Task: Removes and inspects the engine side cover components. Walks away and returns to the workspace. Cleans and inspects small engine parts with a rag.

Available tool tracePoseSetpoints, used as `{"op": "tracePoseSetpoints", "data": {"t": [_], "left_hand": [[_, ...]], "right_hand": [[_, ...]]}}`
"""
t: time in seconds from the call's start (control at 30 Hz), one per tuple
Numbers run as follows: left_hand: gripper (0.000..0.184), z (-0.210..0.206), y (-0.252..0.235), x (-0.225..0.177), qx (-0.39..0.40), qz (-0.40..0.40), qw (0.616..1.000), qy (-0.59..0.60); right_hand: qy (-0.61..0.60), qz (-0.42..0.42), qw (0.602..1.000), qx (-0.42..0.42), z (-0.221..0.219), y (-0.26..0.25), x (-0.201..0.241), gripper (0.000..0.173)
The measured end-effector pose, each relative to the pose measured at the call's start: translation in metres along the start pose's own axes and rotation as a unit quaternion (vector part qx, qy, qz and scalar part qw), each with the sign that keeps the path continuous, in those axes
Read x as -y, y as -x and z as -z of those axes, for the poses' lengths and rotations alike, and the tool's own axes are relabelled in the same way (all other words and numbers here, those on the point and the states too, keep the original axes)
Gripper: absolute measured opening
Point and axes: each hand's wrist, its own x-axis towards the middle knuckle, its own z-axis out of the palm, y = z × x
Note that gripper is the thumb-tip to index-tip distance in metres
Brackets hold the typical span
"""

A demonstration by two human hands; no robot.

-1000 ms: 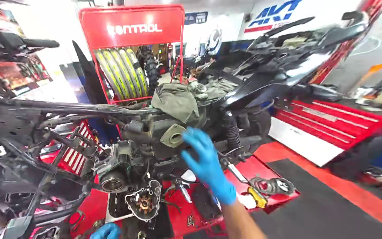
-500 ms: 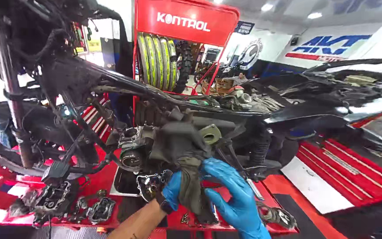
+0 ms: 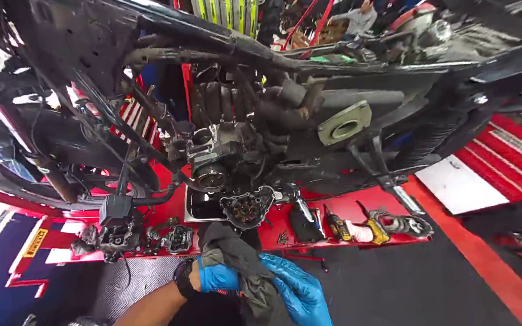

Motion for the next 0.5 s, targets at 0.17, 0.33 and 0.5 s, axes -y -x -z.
{"op": "tracePoseSetpoints", "data": {"t": [0.17, 0.33, 0.5], "left_hand": [[0.031, 0.034, 0.027, 0.051, -0.049, -0.174, 0.983, -0.034], [0.066, 0.018, 0.039, 0.05, 0.069, -0.255, 0.965, 0.009], [0.047, 0.0, 0.072, 0.069, 0.032, -0.247, 0.951, 0.185]], "right_hand": [[-0.081, -0.088, 0.992, 0.044, -0.034, 0.026, 0.017, 0.03], [-0.178, -0.267, 0.946, 0.051, -0.087, 0.029, 0.046, 0.055], [-0.504, -0.262, 0.814, -0.122, -0.15, 0.013, 0.086, 0.039]]}}
